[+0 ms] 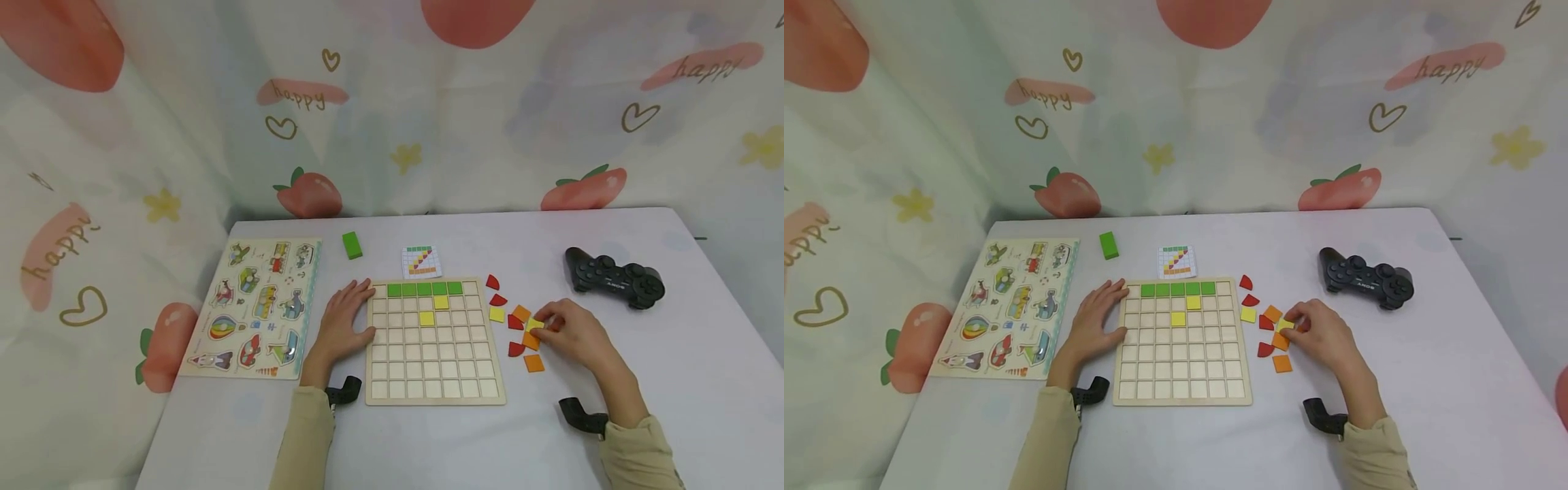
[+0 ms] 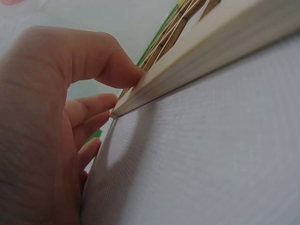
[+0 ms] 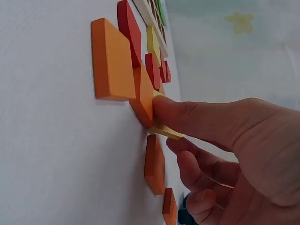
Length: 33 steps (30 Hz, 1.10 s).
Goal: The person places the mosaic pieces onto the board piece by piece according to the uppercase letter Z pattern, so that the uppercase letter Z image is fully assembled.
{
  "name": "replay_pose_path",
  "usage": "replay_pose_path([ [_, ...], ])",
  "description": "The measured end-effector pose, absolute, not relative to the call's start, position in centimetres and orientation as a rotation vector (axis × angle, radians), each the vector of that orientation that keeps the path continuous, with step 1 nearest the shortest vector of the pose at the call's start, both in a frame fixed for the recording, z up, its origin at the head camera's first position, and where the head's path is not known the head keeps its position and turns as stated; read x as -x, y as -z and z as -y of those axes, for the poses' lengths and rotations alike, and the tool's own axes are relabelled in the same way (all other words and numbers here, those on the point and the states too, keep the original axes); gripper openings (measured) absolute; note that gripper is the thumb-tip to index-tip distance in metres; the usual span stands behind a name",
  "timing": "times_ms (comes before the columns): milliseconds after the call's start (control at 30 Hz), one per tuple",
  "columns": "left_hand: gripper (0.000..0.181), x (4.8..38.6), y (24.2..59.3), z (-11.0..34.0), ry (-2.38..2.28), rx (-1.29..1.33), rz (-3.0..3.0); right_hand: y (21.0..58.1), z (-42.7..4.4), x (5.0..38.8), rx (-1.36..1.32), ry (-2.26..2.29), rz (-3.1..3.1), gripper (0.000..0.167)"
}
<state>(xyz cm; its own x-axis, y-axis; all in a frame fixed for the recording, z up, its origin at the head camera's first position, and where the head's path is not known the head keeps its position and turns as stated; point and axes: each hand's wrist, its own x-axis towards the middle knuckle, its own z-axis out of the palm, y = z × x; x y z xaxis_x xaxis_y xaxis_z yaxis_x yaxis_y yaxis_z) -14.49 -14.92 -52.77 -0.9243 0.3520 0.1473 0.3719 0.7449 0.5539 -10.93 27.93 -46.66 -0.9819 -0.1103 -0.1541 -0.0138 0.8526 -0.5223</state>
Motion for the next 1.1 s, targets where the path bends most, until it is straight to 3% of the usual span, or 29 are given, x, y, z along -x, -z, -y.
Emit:
replay_pose_path([
  [267,0.075,14.4,52.8,14.9,0.934,0.601,2.913,44.9,-26.8,11.5,0.124,0.94,-2.837,0.02],
  [600,0.075,14.3,52.7,14.9,0.962,0.62,2.872,45.0,-17.4,13.4,0.563,1.236,-2.716,0.011],
  [833,0.075,14.1,52.7,15.1,0.952,0.608,2.888,46.3,-12.0,12.7,0.781,1.131,-2.668,0.006],
  [1100,0.076,14.5,52.9,15.0,0.938,0.609,2.887,47.4,-10.2,12.1,0.793,0.954,-2.797,0.014],
])
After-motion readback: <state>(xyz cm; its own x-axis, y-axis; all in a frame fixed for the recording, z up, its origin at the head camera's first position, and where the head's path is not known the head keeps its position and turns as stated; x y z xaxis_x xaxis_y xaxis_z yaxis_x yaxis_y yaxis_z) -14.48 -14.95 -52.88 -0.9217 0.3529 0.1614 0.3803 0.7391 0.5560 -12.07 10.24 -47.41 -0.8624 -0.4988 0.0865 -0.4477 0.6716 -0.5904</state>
